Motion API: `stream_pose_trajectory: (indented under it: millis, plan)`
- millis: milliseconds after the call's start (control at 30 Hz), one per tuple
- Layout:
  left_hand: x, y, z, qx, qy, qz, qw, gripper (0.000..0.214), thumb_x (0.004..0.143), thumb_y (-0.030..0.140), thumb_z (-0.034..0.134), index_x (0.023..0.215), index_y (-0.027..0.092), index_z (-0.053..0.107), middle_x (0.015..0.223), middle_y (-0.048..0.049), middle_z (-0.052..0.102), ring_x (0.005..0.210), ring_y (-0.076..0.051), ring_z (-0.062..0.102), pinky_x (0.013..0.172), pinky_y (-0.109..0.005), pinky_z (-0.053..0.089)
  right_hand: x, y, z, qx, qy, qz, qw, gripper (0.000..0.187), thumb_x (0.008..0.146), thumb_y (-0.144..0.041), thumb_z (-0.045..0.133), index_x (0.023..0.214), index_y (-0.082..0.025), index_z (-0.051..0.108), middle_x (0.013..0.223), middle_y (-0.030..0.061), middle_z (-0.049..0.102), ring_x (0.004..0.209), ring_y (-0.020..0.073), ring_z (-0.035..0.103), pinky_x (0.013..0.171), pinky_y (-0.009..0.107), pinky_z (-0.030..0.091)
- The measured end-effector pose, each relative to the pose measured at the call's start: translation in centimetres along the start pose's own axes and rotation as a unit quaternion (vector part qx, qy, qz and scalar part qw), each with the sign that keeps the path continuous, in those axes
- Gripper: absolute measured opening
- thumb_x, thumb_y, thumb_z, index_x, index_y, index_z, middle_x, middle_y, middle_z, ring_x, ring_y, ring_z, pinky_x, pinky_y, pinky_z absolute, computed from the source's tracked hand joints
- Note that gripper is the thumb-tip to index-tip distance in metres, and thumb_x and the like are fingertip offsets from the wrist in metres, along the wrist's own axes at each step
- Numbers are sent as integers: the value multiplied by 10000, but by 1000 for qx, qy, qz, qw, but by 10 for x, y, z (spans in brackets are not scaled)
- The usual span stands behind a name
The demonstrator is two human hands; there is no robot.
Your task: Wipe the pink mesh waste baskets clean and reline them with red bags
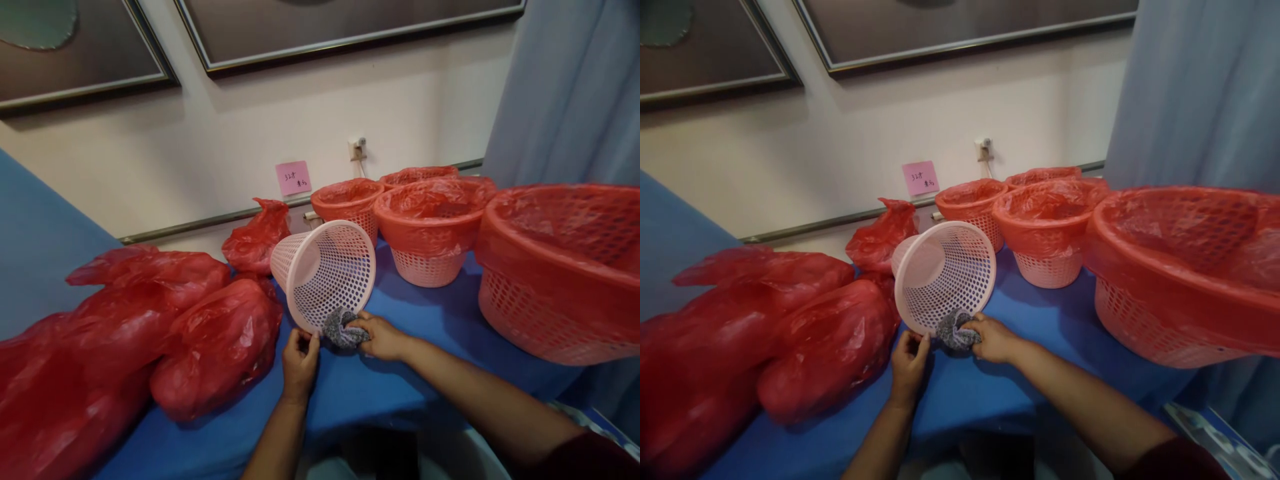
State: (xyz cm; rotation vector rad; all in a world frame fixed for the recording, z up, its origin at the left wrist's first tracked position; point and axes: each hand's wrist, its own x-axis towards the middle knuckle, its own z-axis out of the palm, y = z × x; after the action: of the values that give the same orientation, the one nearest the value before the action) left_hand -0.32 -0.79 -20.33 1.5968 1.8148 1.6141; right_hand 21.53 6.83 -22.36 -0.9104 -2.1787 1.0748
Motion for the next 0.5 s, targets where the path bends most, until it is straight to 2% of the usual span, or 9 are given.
stream_pose_trajectory:
  millis: [100, 200, 267, 367, 500]
  plan:
    - [2, 0, 3, 41, 9, -41, 998, 322, 823, 507, 670, 846, 186, 660, 763, -39, 711, 717, -211, 659, 692, -300, 523, 3, 10, 4, 107, 15, -14, 994, 588, 577, -83, 612, 1134, -207, 752, 1316, 75, 645, 1104, 222, 636, 1005, 363, 507]
    - [3, -1, 5, 50, 2, -84, 995, 384, 848, 518, 648, 1014, 179, 716, 1020, -126, 776, 997, -312, 708, 886, -413, 544, 4, 19, 0, 197, 27, -6, 980, 503, 544, -120, 598, 1012, -187, 768, 1074, 47, 734, 920, 202, 674, 872, 343, 555]
    - [4, -1, 4, 36, 26, -96, 994, 393, 861, 517, 629, 1042, 182, 724, 1088, -136, 773, 1075, -322, 697, 947, -439, 530, 3, 23, -8, 268, 58, 14, 962, 477, 554, -170, 609, 1009, -168, 753, 900, 30, 748, 795, 198, 675, 771, 336, 565]
    - [7, 6, -2, 25, 68, -90, 993, 416, 864, 538, 609, 1036, 175, 718, 1056, -120, 775, 1023, -297, 705, 906, -405, 541, 1, 24, -24, 335, 154, 36, 929, 488, 590, -237, 630, 1065, -166, 717, 868, 25, 750, 772, 204, 676, 754, 337, 560]
    - [14, 36, -15, 30, 71, -65, 995, 433, 864, 587, 580, 808, 171, 685, 734, -54, 722, 703, -223, 663, 660, -309, 513, -1, 21, -37, 384, 303, 46, 871, 483, 605, -268, 665, 1078, -170, 685, 954, 42, 754, 856, 227, 684, 824, 347, 549]
